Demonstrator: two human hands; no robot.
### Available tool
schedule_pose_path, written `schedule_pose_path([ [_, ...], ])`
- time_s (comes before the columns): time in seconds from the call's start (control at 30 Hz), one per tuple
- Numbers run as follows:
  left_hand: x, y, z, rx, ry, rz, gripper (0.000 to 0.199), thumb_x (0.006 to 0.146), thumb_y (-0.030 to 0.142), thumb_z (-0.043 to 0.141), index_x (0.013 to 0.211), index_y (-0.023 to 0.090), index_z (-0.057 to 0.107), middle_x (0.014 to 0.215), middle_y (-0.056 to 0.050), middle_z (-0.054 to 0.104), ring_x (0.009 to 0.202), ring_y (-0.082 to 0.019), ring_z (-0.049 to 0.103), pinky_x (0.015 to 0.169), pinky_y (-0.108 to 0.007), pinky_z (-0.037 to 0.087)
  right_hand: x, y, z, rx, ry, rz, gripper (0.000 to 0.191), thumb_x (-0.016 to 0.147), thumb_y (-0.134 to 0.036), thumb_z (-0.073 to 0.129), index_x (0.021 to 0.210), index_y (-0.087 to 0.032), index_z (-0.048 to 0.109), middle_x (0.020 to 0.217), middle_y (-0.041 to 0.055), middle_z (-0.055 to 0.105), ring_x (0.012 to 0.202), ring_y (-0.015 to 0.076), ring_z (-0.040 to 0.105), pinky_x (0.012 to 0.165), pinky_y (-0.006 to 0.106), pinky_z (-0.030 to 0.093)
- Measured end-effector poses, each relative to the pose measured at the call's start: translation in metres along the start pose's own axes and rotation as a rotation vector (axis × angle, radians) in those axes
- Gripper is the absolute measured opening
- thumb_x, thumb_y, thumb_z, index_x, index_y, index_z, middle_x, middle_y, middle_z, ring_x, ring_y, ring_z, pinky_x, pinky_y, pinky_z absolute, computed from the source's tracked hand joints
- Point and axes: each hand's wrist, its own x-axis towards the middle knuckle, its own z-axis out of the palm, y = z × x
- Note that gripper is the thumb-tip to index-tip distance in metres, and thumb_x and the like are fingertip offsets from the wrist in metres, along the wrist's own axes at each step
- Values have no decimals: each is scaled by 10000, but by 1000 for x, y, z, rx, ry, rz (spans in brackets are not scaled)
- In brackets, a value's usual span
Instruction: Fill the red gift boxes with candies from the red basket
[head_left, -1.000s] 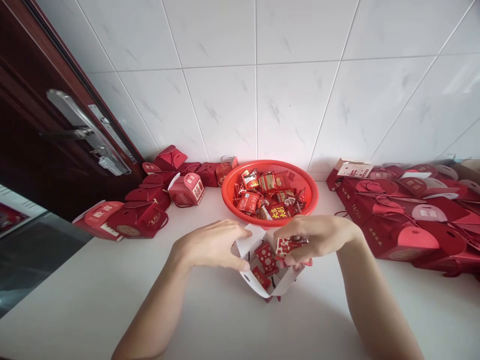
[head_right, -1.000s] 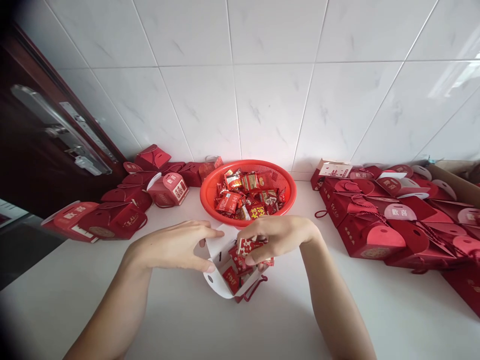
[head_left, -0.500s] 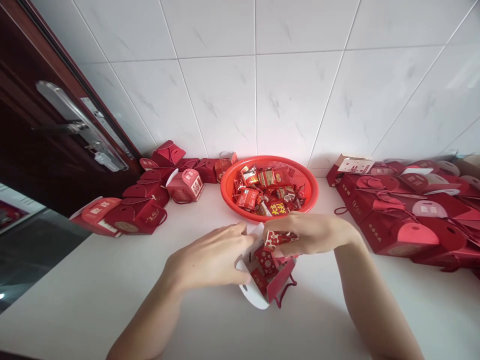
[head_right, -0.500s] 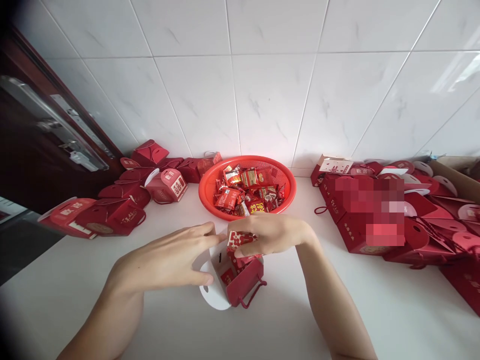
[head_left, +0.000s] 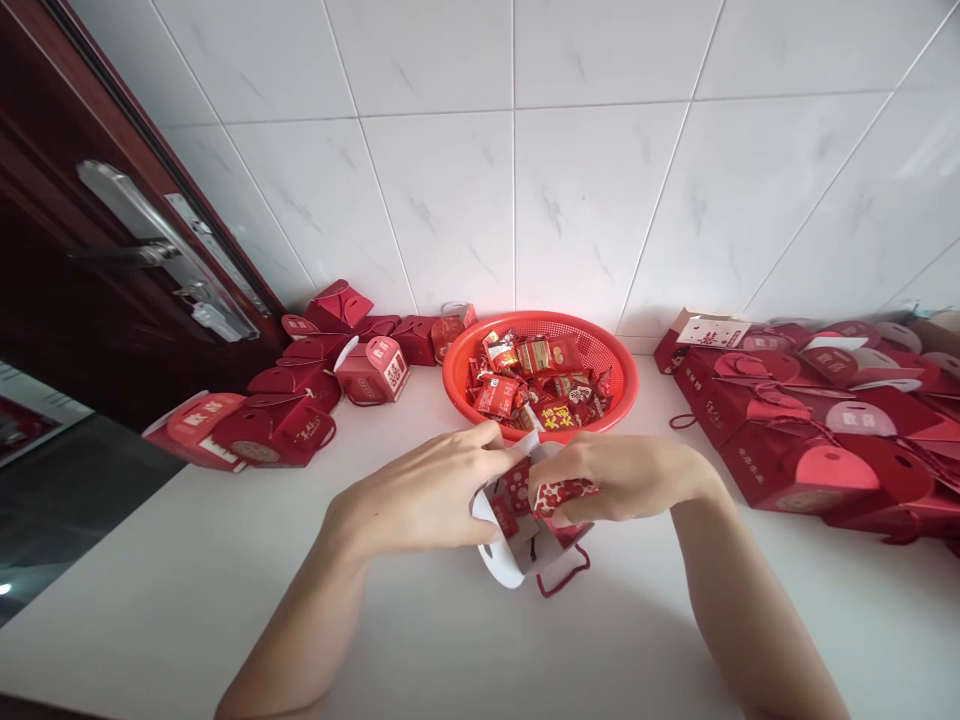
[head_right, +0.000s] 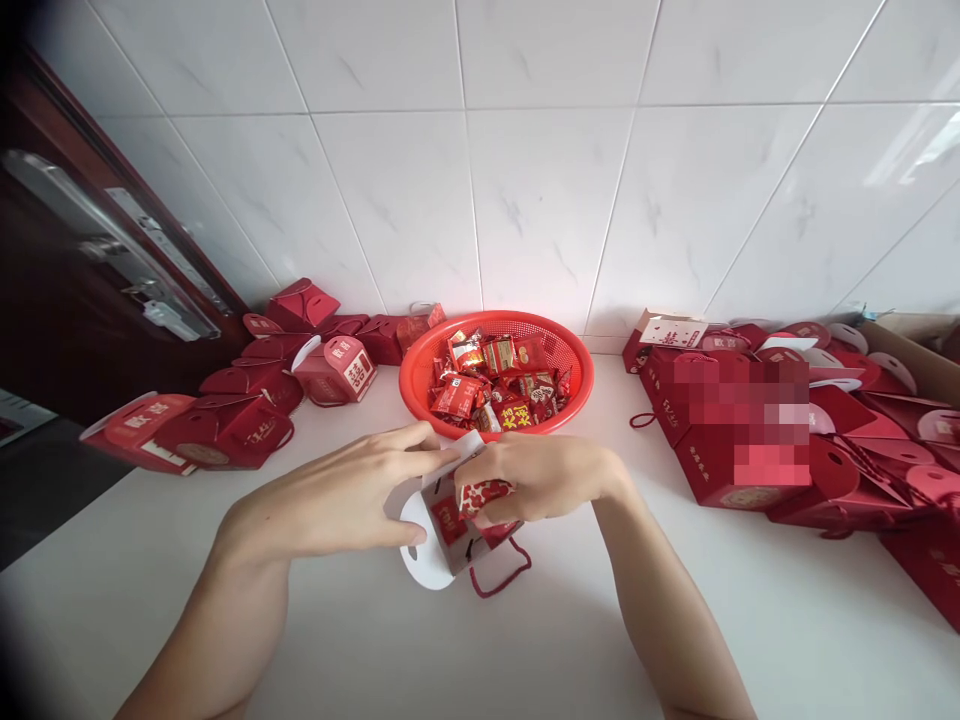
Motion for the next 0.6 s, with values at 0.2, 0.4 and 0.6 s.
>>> schedule_pose_path([
  [0.2, 1, 1, -2, 3, -26, -2, 149, 736, 225, 697, 881, 220, 659, 1047, -21, 570, 881, -192, 633, 724, -274, 461, 7, -5, 4, -41, 110, 29, 159, 945, -162, 573, 1085, -156, 648, 814, 4, 641, 649, 110, 524, 585, 226, 369],
  [0.4, 0, -1, -3, 8, -5, -1, 388, 735, 247, 689, 1123, 269, 673, 1058, -22, 569, 932, -216, 640, 742, -279, 467, 8, -2, 9, -121, 98, 70, 189, 949, -105, 490, 914, -172, 663, 734, -5, 608, 615, 115, 489, 570, 239, 360],
  [0.6, 1, -3, -3, -27, 11, 31, 331, 725, 201, 695, 1049, 268, 680, 1127, -9, 593, 999, -208, 636, 829, -274, 488, 5, -1, 5, 96, 284, -110, 138, 984, -217, 517, 1025, -158, 636, 845, 39, 689, 713, 141, 620, 656, 256, 469],
])
